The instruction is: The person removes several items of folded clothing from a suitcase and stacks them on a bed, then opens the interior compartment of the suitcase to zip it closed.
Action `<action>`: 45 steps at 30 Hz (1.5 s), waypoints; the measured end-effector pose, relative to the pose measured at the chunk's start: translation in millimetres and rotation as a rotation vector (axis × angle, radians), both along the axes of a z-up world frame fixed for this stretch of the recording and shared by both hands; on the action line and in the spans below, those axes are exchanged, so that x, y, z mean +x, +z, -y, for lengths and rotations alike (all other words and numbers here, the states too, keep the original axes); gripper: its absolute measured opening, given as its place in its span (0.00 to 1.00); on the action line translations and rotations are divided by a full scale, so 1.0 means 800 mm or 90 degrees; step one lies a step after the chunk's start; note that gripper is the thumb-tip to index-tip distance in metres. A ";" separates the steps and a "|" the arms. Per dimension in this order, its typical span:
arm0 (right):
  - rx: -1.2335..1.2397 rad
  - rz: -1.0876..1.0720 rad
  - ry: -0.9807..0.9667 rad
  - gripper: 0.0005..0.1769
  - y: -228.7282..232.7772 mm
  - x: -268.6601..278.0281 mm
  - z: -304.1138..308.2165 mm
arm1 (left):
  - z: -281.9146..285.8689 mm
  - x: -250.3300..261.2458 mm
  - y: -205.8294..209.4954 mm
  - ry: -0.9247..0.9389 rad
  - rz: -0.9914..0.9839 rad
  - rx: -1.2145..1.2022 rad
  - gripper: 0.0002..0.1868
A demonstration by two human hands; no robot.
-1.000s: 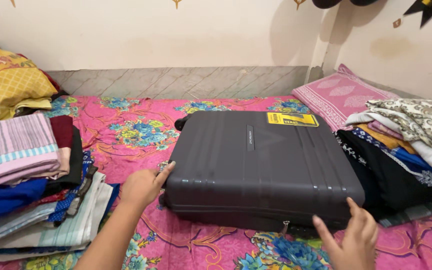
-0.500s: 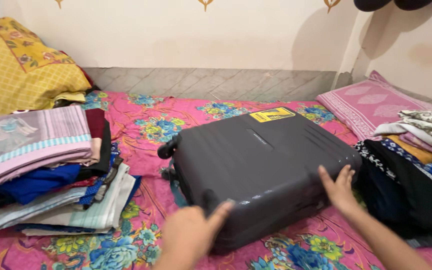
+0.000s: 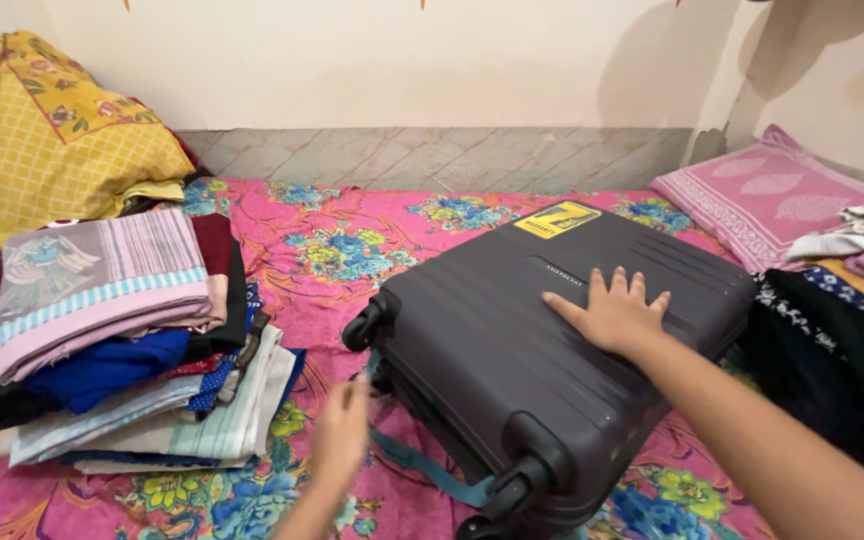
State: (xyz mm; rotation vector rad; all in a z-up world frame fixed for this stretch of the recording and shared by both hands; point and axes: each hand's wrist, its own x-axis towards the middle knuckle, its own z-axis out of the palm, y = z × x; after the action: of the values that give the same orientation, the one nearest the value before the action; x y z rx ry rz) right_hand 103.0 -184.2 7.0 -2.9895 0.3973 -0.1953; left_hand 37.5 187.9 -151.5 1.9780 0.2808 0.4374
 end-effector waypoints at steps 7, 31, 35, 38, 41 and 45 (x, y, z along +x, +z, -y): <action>0.032 0.115 0.162 0.51 0.022 -0.068 -0.025 | -0.026 0.071 -0.120 -0.219 0.021 -0.139 0.43; -0.209 0.456 0.833 0.25 0.065 -0.212 -0.062 | 0.064 -0.071 -0.004 -0.461 -0.312 -0.565 0.19; -0.170 0.481 0.817 0.27 0.075 -0.211 -0.062 | 0.137 -0.061 0.061 -0.282 -0.226 -0.434 0.31; -0.154 0.480 0.812 0.27 0.089 -0.210 -0.055 | 0.168 -0.052 0.084 -0.248 -0.103 -0.713 0.37; -0.145 0.473 0.810 0.27 0.096 -0.211 -0.052 | 0.210 -0.063 0.075 -0.204 0.010 -0.682 0.44; -0.135 0.471 0.812 0.27 0.091 -0.215 -0.053 | 0.231 -0.085 0.055 -0.084 0.249 -0.024 0.40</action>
State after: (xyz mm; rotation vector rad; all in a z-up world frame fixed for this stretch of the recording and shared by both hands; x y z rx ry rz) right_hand -68.9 -141.5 79.4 -2.4228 -1.5497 -1.1039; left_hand -30.4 3.0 -107.3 1.8158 -0.0883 0.7136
